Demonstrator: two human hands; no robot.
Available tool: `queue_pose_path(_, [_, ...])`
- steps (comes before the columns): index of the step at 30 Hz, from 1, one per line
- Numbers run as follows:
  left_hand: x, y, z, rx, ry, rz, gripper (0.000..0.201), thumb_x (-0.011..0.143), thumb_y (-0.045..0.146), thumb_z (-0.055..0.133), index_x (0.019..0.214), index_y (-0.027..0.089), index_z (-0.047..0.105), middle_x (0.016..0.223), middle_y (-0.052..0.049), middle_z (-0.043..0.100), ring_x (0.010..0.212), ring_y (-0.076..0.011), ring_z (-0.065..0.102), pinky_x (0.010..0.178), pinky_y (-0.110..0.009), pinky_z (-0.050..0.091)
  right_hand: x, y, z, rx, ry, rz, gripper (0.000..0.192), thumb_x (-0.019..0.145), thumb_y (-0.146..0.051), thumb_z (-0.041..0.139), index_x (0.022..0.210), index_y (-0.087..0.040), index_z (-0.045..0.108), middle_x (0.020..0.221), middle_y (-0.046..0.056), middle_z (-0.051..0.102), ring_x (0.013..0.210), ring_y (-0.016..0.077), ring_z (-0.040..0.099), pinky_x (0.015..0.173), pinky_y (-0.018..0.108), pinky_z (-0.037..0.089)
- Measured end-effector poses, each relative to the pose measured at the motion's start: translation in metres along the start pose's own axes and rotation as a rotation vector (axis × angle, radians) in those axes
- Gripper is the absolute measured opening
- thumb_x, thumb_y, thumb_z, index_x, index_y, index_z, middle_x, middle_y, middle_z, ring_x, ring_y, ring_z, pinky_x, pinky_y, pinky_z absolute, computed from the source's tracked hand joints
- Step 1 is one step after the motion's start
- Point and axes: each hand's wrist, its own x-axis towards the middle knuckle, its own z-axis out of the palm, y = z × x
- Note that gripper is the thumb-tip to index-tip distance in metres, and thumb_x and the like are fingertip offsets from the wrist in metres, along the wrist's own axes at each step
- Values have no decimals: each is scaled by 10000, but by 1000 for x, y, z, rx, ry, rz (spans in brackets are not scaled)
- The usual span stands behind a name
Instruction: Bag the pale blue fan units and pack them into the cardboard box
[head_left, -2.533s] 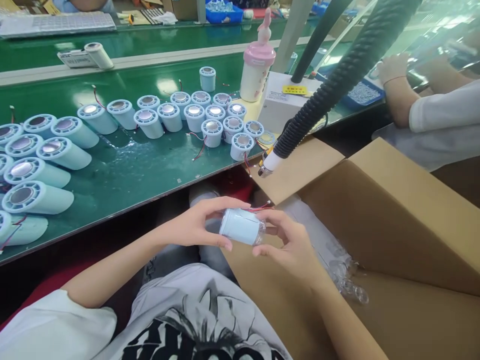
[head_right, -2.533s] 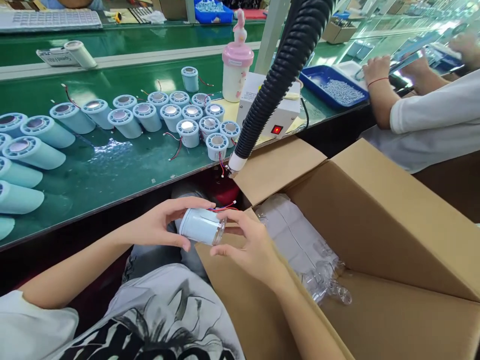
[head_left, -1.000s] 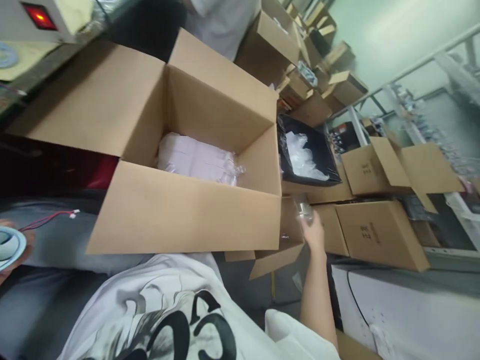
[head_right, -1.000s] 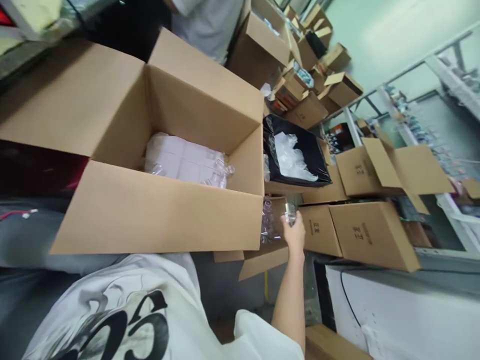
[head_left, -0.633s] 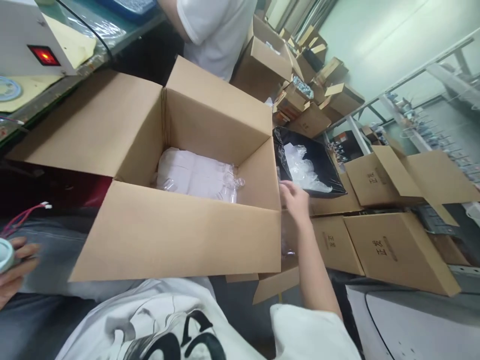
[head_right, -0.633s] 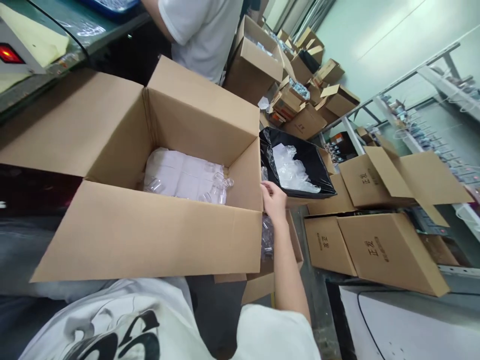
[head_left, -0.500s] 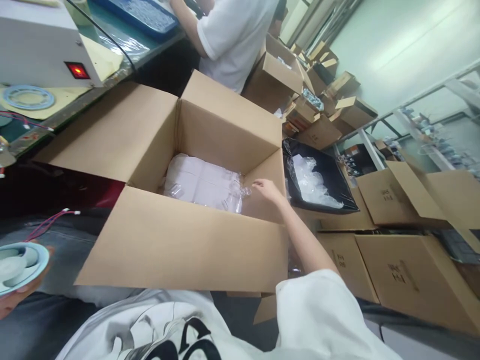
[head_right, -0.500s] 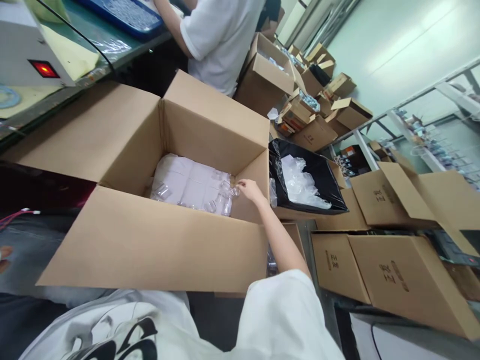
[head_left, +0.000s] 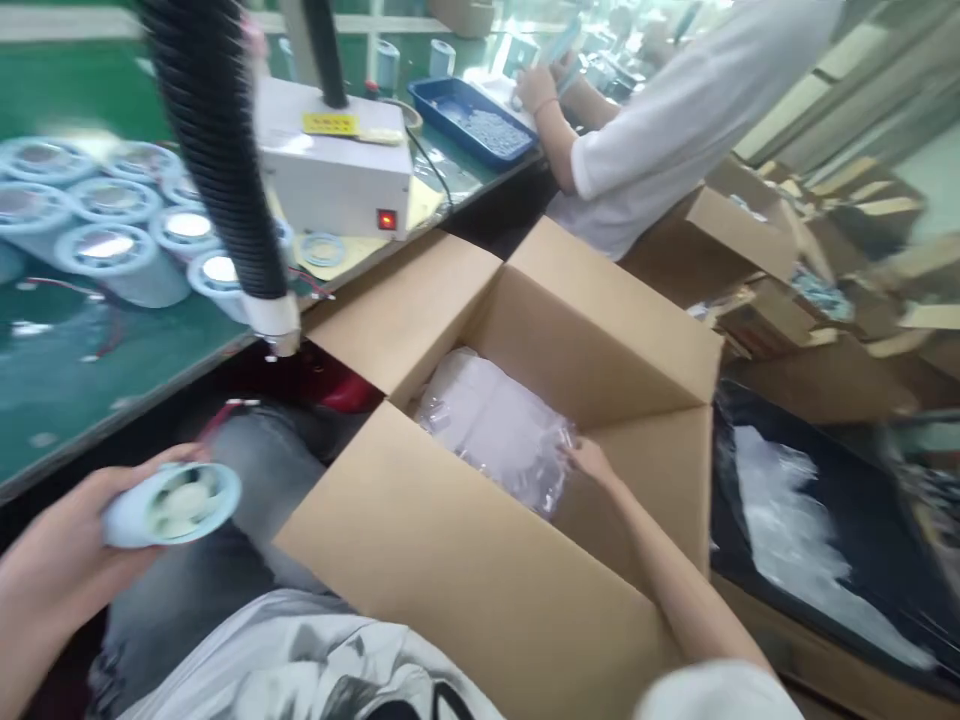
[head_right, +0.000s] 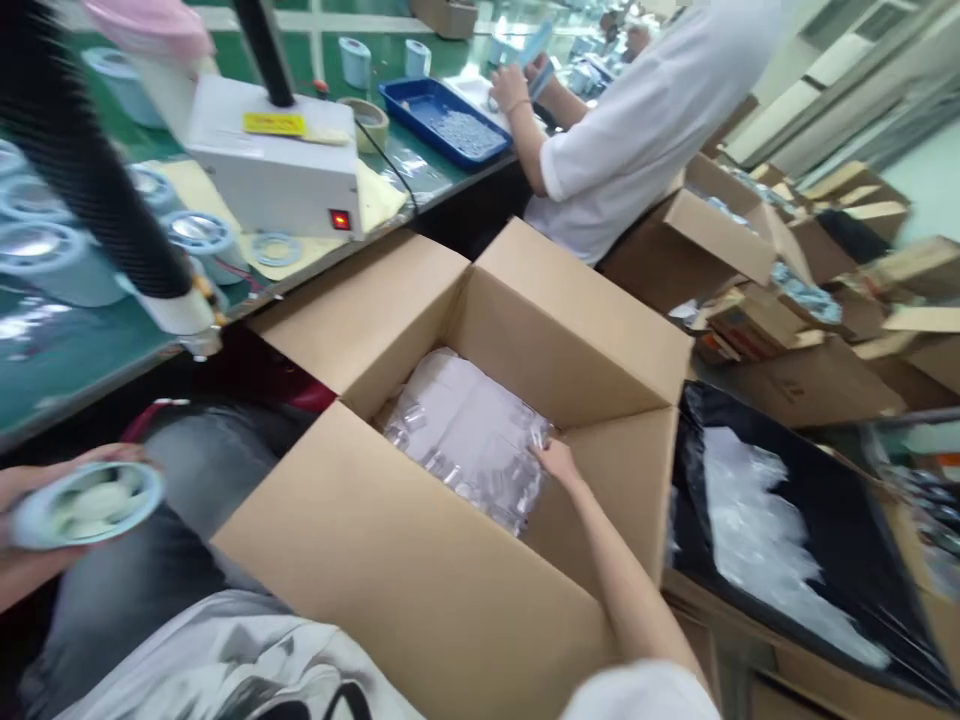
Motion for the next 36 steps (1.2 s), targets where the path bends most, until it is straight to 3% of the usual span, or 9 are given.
queue_pose_path(3, [0,14,19,-320,-234,-247,168,820,326,570,867,202,672,783,26,704,657,-116,629,537,-189,527,-22,-51,-6,224,3,-275,403,942,-448,307,1010,-153,573,1021,117,636,962,250,649,767,389,549])
queue_pose_path(6, [-1,21,35,-330,-450,-193,288,770,416,620,888,153,622,689,-1,612,455,-74,490,317,-144,326,-68,-124,1,320,-17,-793,377,844,-409,513,1176,-234,542,1246,109,561,1186,285,529,933,439,492])
queue_pose_path(10, [-7,25,37,-57,-594,-26,318,810,447,551,878,141,602,741,-17,578,494,-76,452,330,-146,283,-123,-216,34,-82,190,-1298,568,793,-143,562,1329,-315,487,1319,113,502,1115,295,541,873,441,518])
queue_pose_path(14, [-21,25,22,307,-522,446,218,858,341,534,916,161,642,893,-43,600,772,-141,550,650,-230,459,-130,-266,64,-230,254,-1283,463,764,-3,486,1116,-260,643,1306,129,508,1065,306,535,830,468,521])
queue_pose_path(17, [-29,18,8,389,-373,655,223,832,338,601,987,185,650,970,-54,583,908,-181,550,840,-307,437,-129,-279,68,-16,-61,-1275,215,729,-38,596,846,-210,649,1233,111,526,1079,268,539,867,423,512])
queue_pose_path(21, [-25,0,-2,384,-301,678,573,639,454,781,1147,241,625,989,-47,542,922,-201,549,865,-352,456,-137,-287,64,370,-380,-1046,136,784,-304,667,695,-207,633,1085,70,570,1024,216,575,860,349,497])
queue_pose_path(26, [-15,-13,-6,422,-390,746,641,615,393,807,1209,259,607,1277,-121,494,1198,-301,477,1030,-473,377,-143,-290,64,586,-426,-784,289,805,-403,627,597,-204,658,1003,69,643,939,213,609,754,318,495])
queue_pose_path(30, [-18,-8,-5,249,-518,709,671,666,344,779,1281,222,539,1261,-123,577,1152,-266,551,1002,-419,431,-138,-288,62,790,-459,-668,277,751,-393,692,550,-205,664,936,62,696,941,233,643,825,364,507])
queue_pose_path(36, [-26,-6,-1,-111,-601,422,654,688,287,766,1281,207,502,1270,-119,570,1079,-222,599,901,-349,511,-135,-280,58,557,-423,-1073,300,729,-316,745,1023,-279,702,1308,60,586,1208,276,542,990,452,463])
